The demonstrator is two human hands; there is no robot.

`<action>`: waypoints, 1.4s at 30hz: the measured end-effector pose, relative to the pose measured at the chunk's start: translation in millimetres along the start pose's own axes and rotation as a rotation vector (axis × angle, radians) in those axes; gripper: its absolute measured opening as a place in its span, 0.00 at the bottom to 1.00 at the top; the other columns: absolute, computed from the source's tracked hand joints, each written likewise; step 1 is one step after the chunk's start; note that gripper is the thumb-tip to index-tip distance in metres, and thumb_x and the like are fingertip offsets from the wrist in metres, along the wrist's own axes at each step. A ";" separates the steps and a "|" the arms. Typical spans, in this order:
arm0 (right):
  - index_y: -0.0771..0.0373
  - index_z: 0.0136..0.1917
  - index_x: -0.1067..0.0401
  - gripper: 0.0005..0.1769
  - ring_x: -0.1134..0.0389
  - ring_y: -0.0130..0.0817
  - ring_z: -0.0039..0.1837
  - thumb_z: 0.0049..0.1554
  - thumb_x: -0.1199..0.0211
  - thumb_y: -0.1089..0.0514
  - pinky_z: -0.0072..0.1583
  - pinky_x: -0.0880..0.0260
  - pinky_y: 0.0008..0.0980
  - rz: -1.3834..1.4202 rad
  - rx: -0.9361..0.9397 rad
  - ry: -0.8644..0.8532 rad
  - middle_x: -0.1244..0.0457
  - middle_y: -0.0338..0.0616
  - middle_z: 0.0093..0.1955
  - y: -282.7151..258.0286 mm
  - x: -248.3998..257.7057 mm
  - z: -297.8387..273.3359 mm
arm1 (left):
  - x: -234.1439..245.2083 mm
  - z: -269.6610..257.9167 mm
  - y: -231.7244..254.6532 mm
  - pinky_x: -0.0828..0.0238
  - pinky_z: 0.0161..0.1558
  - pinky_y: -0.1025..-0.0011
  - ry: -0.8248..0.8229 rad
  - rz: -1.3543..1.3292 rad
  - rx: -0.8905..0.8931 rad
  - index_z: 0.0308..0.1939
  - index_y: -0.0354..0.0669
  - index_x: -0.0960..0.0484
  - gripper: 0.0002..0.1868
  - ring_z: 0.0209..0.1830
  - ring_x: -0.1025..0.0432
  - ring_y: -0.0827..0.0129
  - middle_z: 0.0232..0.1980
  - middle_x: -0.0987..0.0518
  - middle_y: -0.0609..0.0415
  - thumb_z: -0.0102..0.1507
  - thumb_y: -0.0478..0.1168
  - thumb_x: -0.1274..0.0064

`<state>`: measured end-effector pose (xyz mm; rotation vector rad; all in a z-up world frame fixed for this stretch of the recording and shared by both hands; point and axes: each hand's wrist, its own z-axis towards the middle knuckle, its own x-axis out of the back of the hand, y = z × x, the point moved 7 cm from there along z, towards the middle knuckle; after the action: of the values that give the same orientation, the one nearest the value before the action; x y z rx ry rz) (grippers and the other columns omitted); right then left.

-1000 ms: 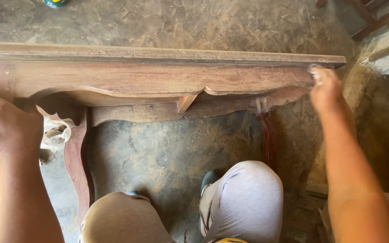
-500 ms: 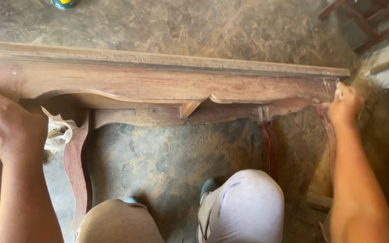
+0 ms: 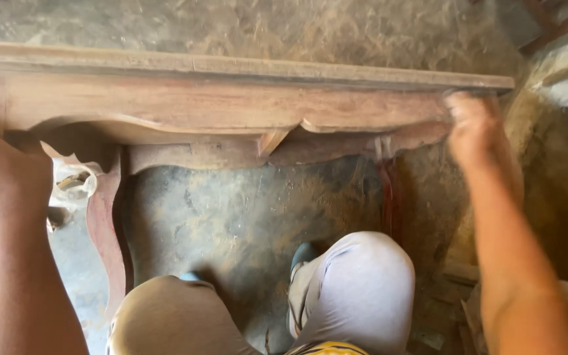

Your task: Sanding the wooden frame of a table using sandpaper

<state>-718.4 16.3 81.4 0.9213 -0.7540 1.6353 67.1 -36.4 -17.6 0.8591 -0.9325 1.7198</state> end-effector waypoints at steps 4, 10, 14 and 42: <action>0.68 0.60 0.24 0.17 0.33 0.39 0.51 0.59 0.43 0.75 0.52 0.29 0.34 0.019 -0.405 0.090 0.33 0.50 0.54 128.7 -33.4 -10.0 | -1.8 4.7 -1.9 0.29 0.09 0.76 -0.204 -0.059 0.127 0.58 0.26 0.26 0.26 0.16 0.26 0.72 0.37 0.19 0.50 0.84 0.52 0.40; 0.71 0.65 0.25 0.28 0.34 0.51 0.62 0.53 0.42 0.85 0.62 0.28 0.35 0.044 -0.114 0.038 0.33 0.63 0.64 -64.5 -29.8 33.5 | -8.1 8.4 -2.2 0.27 0.11 0.74 -0.184 -0.074 0.124 0.59 0.26 0.27 0.27 0.19 0.23 0.70 0.40 0.19 0.50 0.81 0.52 0.38; 0.75 0.68 0.23 0.31 0.29 0.54 0.67 0.54 0.47 0.85 0.66 0.29 0.42 0.066 0.034 0.082 0.31 0.61 0.66 -31.0 8.2 15.4 | -5.3 9.7 -2.1 0.26 0.12 0.70 -0.194 -0.109 0.134 0.59 0.27 0.27 0.27 0.19 0.23 0.66 0.40 0.19 0.49 0.82 0.53 0.39; 0.61 0.60 0.26 0.12 0.33 0.20 0.58 0.63 0.39 0.62 0.48 0.30 0.06 1.182 -0.794 0.129 0.35 0.40 0.67 -84.2 -37.7 31.7 | 14.5 19.8 5.4 0.26 0.33 0.69 -0.198 0.098 0.167 0.70 0.26 0.40 0.46 0.40 0.23 0.64 0.49 0.21 0.47 0.68 0.59 0.33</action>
<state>-625.2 -8.6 66.6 -0.3183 -1.8727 2.0048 60.3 -49.2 3.0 1.1264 -0.9851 1.8409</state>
